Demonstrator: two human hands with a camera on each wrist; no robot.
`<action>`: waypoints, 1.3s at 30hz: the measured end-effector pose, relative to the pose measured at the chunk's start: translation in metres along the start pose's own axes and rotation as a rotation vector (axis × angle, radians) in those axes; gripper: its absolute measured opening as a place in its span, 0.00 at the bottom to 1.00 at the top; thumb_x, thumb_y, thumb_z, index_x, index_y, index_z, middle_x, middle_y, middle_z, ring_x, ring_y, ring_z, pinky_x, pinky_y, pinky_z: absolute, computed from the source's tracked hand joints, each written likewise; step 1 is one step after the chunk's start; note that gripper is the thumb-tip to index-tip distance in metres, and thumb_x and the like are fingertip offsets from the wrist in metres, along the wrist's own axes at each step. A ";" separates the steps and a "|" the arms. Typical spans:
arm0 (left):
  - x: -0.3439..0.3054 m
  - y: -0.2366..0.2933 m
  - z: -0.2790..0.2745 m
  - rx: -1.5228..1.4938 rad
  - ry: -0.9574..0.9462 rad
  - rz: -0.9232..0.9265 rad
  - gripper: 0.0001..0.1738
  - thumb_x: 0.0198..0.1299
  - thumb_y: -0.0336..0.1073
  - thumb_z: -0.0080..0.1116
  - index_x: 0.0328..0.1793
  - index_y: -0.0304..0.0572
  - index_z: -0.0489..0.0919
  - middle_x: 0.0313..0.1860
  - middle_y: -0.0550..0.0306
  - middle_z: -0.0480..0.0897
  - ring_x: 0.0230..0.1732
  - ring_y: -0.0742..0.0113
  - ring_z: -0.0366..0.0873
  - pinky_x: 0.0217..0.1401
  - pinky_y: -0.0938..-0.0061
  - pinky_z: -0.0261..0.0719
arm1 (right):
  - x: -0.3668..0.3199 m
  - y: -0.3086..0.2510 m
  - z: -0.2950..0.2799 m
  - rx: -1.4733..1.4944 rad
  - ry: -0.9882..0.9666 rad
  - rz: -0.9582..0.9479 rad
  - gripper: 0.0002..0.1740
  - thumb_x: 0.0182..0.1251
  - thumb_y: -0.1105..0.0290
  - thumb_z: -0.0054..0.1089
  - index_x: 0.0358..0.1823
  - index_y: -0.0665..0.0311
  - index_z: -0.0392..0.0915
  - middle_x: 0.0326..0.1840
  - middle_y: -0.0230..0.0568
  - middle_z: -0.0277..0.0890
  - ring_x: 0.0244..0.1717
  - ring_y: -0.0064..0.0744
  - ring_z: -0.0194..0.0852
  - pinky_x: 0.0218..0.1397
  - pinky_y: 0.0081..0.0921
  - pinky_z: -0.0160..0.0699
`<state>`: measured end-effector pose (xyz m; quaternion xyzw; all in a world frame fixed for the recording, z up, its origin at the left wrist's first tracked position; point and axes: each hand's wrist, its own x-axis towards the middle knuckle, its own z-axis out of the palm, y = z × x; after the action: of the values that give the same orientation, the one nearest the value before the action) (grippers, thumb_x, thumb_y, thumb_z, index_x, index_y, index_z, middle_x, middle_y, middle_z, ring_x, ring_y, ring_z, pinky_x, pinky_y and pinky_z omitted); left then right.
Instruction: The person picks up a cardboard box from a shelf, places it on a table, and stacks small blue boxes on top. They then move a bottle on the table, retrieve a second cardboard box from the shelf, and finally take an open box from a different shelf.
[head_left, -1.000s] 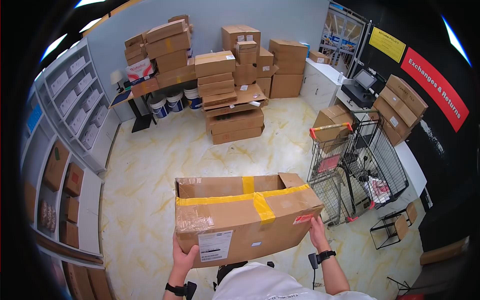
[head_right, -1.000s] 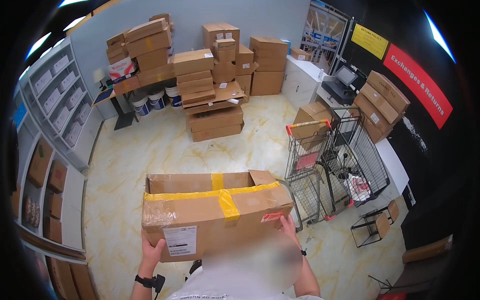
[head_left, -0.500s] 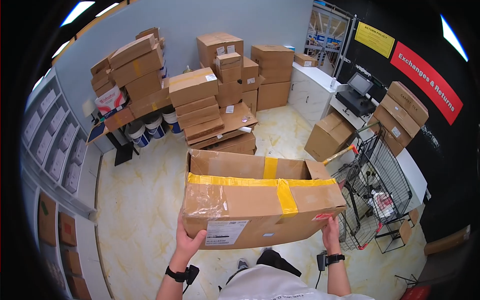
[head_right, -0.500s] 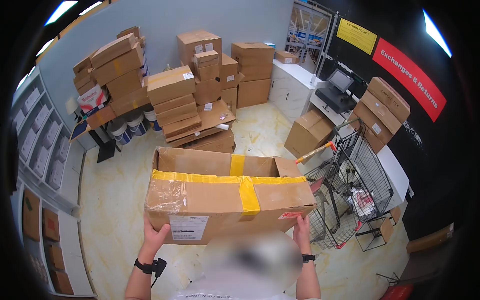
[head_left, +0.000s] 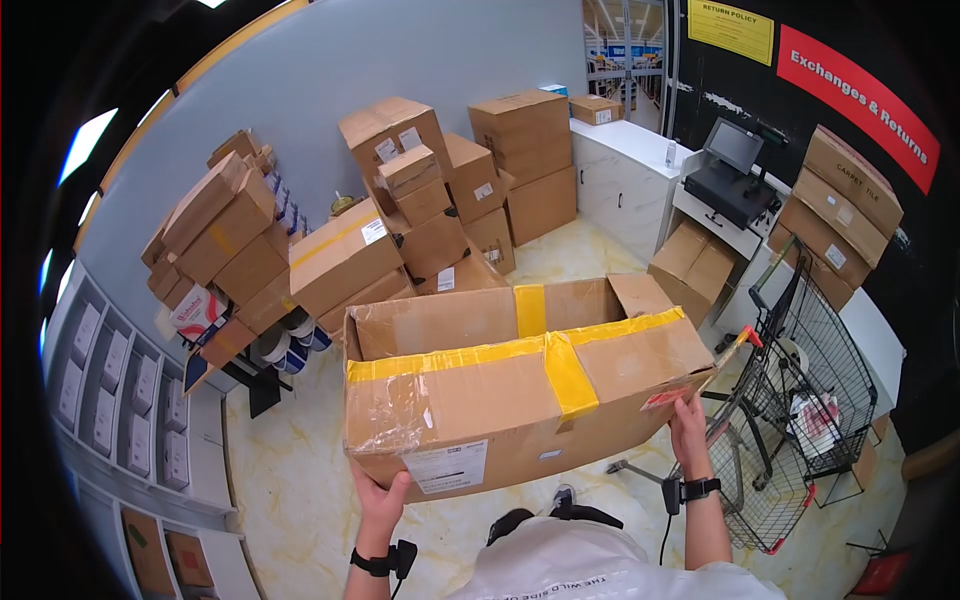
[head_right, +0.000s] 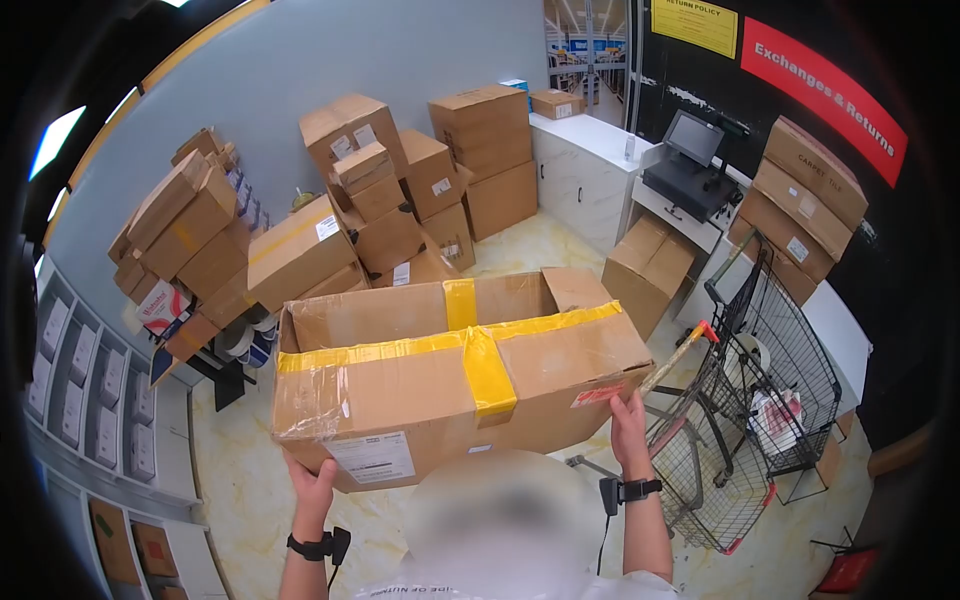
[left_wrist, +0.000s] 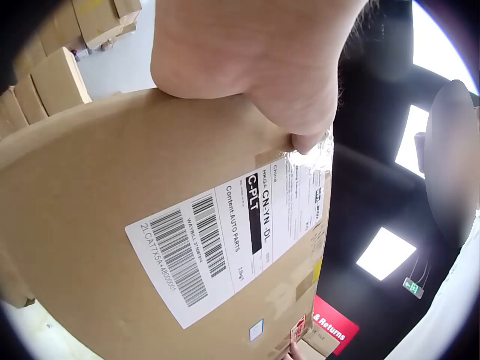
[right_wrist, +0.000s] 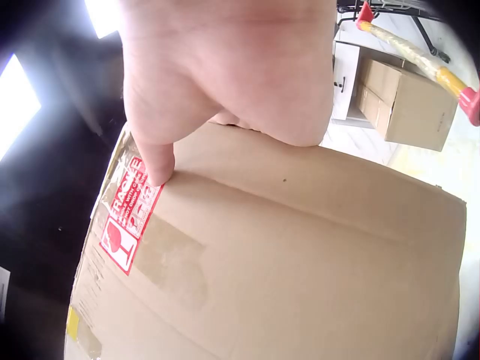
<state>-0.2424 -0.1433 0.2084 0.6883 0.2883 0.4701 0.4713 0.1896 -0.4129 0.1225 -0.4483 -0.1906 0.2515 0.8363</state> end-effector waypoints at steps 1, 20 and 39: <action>0.015 -0.005 0.010 -0.004 -0.002 -0.012 0.54 0.59 0.46 0.76 0.81 0.37 0.52 0.73 0.50 0.67 0.72 0.60 0.67 0.74 0.63 0.68 | 0.019 0.002 -0.005 -0.010 0.006 0.007 0.33 0.74 0.64 0.63 0.74 0.69 0.61 0.74 0.41 0.68 0.76 0.33 0.61 0.80 0.34 0.51; 0.427 -0.154 0.292 -0.187 -0.463 -0.123 0.50 0.62 0.36 0.71 0.83 0.36 0.51 0.72 0.50 0.71 0.71 0.63 0.70 0.73 0.65 0.69 | 0.322 0.019 -0.086 -0.269 0.356 0.022 0.26 0.80 0.63 0.54 0.74 0.63 0.64 0.73 0.37 0.70 0.73 0.31 0.66 0.76 0.37 0.62; 0.708 -0.255 0.534 -0.207 -0.338 -0.224 0.49 0.60 0.38 0.73 0.81 0.37 0.55 0.69 0.53 0.73 0.66 0.65 0.72 0.68 0.69 0.73 | 0.702 0.032 -0.168 -0.114 0.314 0.026 0.24 0.78 0.64 0.58 0.69 0.65 0.69 0.71 0.37 0.73 0.72 0.32 0.68 0.78 0.36 0.59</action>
<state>0.5377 0.3485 0.1788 0.6690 0.2298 0.3200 0.6303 0.8355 -0.0923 0.0728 -0.5312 -0.0657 0.1781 0.8257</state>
